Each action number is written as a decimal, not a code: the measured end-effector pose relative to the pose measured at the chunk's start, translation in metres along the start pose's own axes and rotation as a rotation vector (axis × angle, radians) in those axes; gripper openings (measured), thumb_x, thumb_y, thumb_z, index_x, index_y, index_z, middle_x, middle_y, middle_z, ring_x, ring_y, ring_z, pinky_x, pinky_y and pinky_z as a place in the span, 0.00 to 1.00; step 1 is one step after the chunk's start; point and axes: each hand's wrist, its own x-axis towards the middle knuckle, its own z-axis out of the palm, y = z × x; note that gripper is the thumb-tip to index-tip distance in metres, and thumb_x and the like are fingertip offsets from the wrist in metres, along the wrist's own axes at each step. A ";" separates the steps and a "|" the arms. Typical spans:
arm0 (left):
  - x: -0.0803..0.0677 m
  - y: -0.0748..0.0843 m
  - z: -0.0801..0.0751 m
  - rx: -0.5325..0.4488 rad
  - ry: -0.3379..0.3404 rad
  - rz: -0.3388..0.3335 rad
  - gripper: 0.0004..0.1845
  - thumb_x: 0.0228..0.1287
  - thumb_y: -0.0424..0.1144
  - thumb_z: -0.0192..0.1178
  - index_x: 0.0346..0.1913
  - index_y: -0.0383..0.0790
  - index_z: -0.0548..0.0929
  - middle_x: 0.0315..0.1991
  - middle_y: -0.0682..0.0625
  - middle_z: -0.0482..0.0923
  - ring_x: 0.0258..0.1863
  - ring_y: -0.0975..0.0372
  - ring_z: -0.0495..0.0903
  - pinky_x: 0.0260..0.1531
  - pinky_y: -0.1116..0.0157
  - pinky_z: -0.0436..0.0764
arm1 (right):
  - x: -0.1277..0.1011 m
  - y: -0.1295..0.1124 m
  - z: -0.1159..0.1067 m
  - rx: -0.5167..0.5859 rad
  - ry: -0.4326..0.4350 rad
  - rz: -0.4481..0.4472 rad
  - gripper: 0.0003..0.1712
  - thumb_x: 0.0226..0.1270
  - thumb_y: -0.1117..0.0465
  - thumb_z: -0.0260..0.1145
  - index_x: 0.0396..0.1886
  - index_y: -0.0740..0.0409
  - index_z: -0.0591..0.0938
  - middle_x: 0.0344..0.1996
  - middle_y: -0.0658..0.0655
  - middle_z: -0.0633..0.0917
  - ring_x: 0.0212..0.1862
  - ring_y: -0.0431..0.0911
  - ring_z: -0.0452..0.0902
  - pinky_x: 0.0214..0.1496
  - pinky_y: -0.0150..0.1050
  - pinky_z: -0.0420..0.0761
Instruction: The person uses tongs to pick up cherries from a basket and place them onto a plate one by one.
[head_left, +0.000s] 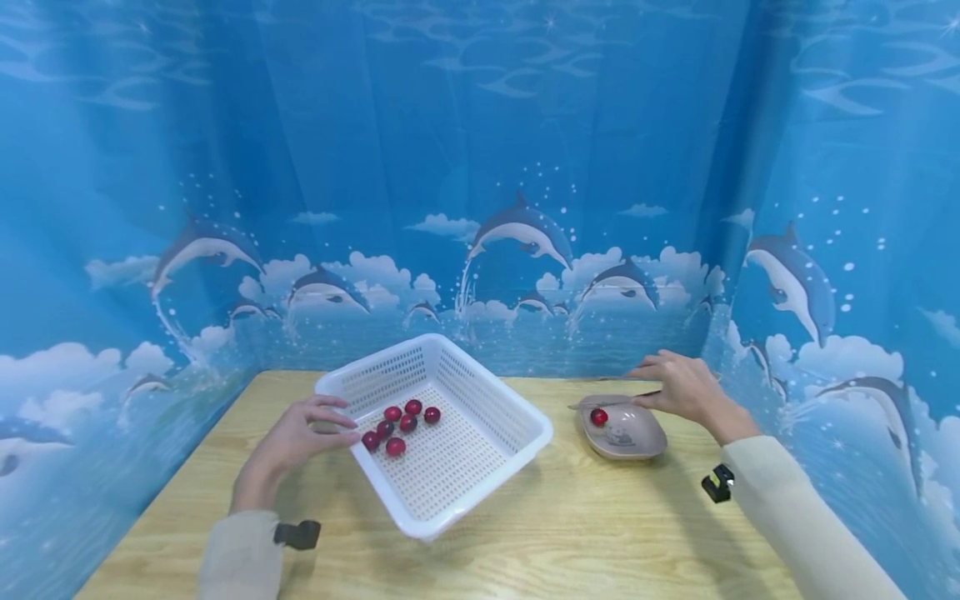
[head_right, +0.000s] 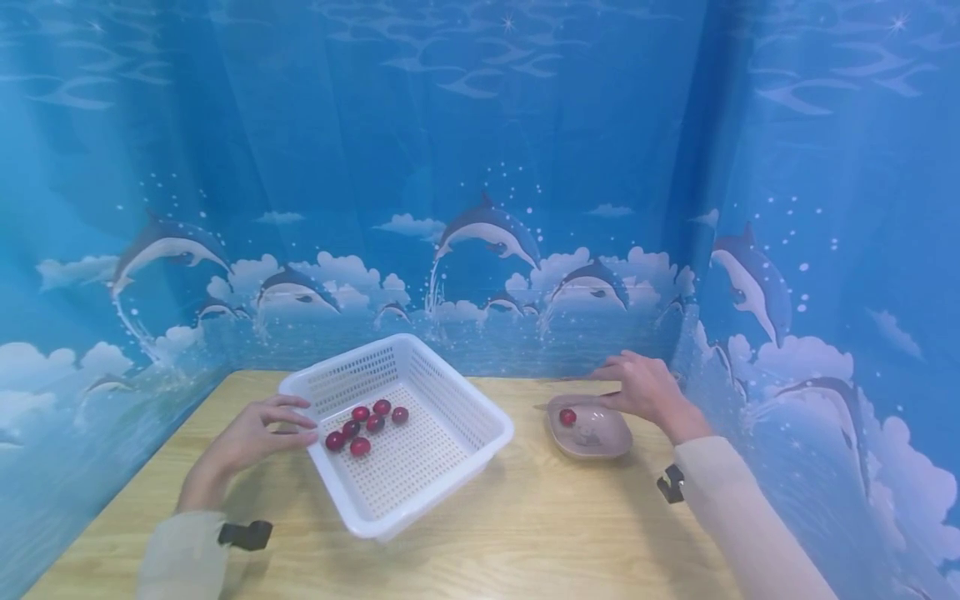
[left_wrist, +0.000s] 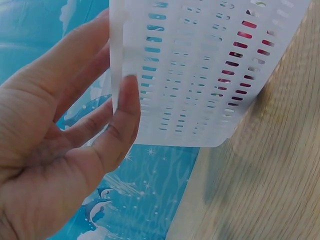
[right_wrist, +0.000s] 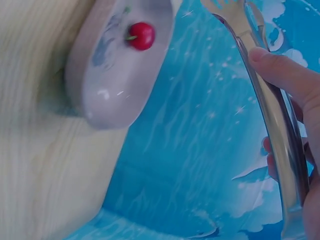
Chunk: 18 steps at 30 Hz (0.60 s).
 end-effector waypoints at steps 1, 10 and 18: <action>0.000 0.000 0.000 -0.002 0.001 0.008 0.20 0.57 0.49 0.77 0.45 0.39 0.91 0.70 0.36 0.73 0.73 0.36 0.63 0.70 0.30 0.65 | 0.003 -0.001 0.000 -0.001 0.019 -0.011 0.24 0.49 0.45 0.84 0.46 0.47 0.92 0.44 0.53 0.91 0.40 0.50 0.83 0.16 0.29 0.60; 0.001 -0.001 0.001 -0.011 0.014 0.016 0.19 0.56 0.47 0.78 0.45 0.37 0.91 0.68 0.37 0.73 0.70 0.37 0.65 0.68 0.32 0.69 | 0.033 -0.022 -0.004 0.059 0.226 -0.160 0.25 0.51 0.41 0.82 0.45 0.48 0.92 0.39 0.52 0.91 0.35 0.46 0.81 0.16 0.25 0.57; 0.003 0.000 0.005 -0.031 0.039 0.011 0.19 0.53 0.45 0.79 0.43 0.36 0.91 0.67 0.35 0.73 0.69 0.39 0.67 0.68 0.33 0.69 | 0.061 -0.057 -0.005 0.114 0.265 -0.218 0.24 0.46 0.51 0.86 0.46 0.49 0.92 0.41 0.53 0.92 0.39 0.48 0.85 0.17 0.23 0.60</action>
